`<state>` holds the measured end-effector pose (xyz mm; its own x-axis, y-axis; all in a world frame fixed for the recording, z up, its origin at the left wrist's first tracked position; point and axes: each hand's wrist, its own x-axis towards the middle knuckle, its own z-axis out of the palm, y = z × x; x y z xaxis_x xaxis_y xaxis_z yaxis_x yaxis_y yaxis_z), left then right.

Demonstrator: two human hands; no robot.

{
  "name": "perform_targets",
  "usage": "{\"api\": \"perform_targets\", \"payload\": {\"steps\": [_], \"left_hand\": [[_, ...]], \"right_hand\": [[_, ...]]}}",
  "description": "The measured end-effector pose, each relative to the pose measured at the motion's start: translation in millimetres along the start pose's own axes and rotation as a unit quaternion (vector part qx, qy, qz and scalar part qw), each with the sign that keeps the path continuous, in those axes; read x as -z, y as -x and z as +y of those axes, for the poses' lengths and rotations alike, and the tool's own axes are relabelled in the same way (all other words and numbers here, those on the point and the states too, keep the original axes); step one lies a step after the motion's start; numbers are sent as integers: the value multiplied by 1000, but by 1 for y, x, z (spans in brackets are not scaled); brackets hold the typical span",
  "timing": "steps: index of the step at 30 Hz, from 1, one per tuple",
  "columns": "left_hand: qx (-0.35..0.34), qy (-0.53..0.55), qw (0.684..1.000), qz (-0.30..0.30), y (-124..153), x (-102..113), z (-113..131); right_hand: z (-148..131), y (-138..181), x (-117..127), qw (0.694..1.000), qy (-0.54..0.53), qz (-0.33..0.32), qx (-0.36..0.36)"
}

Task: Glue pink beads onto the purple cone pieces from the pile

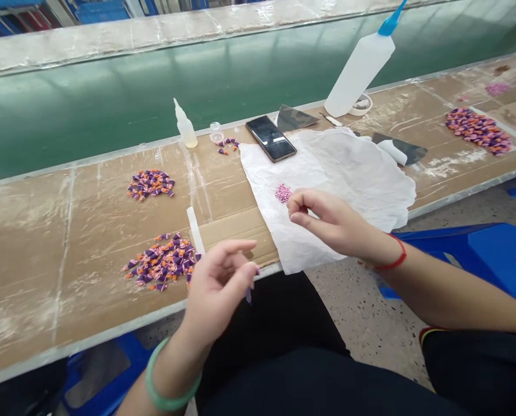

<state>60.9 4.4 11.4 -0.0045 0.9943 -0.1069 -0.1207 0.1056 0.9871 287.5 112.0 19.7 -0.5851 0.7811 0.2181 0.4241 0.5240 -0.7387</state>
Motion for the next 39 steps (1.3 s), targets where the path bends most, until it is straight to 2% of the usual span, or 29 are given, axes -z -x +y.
{"api": "perform_targets", "payload": {"steps": [3,6,13,18,20,22,24,26,29,32,35,37,39], "left_hand": [[-1,28,999,-37,-7,-22,0],[1,41,998,-37,-8,-30,-1],[-3,20,1000,-17,-8,-27,3],[41,80,995,-39,-10,-25,3],[65,96,992,-48,-10,-24,3],[73,97,992,-44,-11,-25,5],[54,81,995,-22,-11,-27,8],[16,49,999,5,-11,-29,11],[-37,-6,999,35,-11,-30,13],[-72,-57,994,58,-10,-31,12],[-97,-98,987,79,-10,-30,10],[-76,-77,992,72,-12,-28,9],[-16,-5,999,37,-14,-24,9]], "right_hand": [[-25,3,-9,996,-13,27,84],[-34,4,-19,990,11,61,126],[-34,4,-25,980,43,93,171],[-31,5,-23,958,71,103,258],[-31,7,-25,952,59,122,273],[-32,9,-31,966,-19,127,224],[-35,12,-38,975,-148,109,123],[-38,13,-44,956,-281,84,24],[-40,15,-53,909,-406,71,-55],[-42,16,-59,883,-454,71,-92],[-44,15,-61,875,-464,71,-115],[-45,13,-57,889,-440,64,-112],[-47,11,-49,917,-383,50,-96]]}}
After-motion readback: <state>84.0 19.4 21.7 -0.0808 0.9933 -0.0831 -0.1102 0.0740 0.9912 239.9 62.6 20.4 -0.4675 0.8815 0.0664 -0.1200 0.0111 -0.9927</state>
